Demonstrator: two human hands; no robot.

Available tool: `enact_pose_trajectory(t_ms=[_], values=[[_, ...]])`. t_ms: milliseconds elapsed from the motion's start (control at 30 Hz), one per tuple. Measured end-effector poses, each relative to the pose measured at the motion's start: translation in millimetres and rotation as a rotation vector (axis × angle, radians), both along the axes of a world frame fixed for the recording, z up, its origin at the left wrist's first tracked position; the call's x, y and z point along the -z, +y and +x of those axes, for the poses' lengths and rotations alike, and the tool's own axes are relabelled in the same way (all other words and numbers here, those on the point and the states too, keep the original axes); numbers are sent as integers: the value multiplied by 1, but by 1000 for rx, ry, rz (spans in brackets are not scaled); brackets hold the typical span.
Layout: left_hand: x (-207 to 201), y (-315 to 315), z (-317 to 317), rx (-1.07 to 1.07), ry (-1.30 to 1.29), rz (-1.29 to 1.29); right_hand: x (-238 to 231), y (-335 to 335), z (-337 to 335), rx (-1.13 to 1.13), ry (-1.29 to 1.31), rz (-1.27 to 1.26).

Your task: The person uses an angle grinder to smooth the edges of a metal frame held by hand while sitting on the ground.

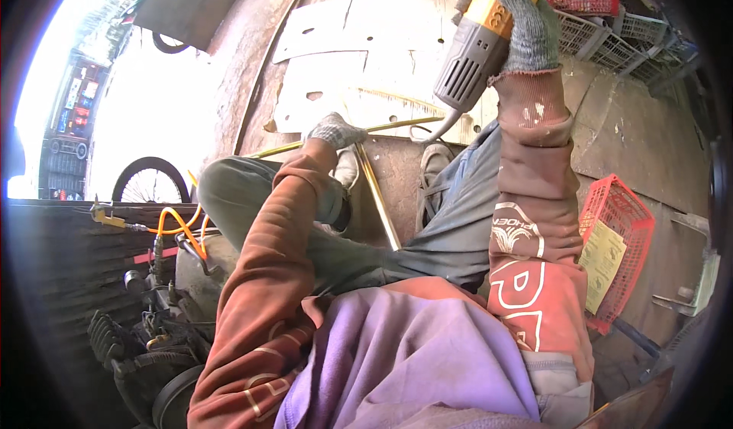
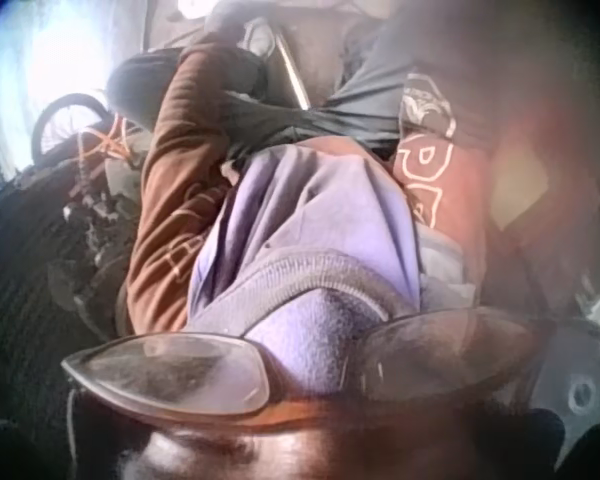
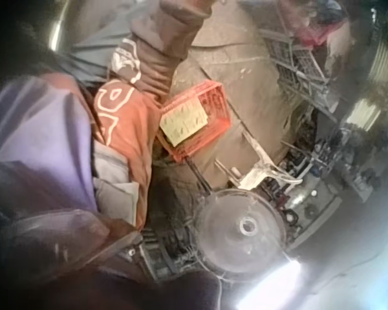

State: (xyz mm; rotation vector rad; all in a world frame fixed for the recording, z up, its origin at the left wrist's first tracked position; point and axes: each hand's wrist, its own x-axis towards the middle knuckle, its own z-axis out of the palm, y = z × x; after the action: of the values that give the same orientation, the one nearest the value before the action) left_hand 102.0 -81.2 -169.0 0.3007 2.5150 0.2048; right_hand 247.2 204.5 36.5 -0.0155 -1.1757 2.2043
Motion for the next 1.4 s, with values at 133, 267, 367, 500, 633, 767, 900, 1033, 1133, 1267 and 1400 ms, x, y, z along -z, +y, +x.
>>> enact_pose_trajectory(t_ms=[133,267,367,500,633,767,900,1033,1133,1267,1400], values=[[-21,5,-5,-59,65,-42,7,15,3,73,-19,1],[-53,-11,-50,118,156,-9,9,25,11,169,0,77],[-99,-33,-101,146,299,19,7,24,16,190,24,55],[-175,-59,-149,329,689,-65,6,25,18,286,89,62],[-248,-65,-151,-121,756,536,15,38,8,318,84,153],[-298,-56,-135,-291,689,888,24,47,-1,481,37,302],[-309,-40,-123,-175,383,1172,23,37,-1,346,71,149],[-280,-14,-119,-144,500,1240,16,23,5,318,5,42],[-246,2,-122,-266,641,1082,15,20,8,447,78,134],[-205,1,-133,-297,687,996,23,29,9,392,1,78],[-178,-14,-151,-268,707,764,45,39,14,360,-103,54]])
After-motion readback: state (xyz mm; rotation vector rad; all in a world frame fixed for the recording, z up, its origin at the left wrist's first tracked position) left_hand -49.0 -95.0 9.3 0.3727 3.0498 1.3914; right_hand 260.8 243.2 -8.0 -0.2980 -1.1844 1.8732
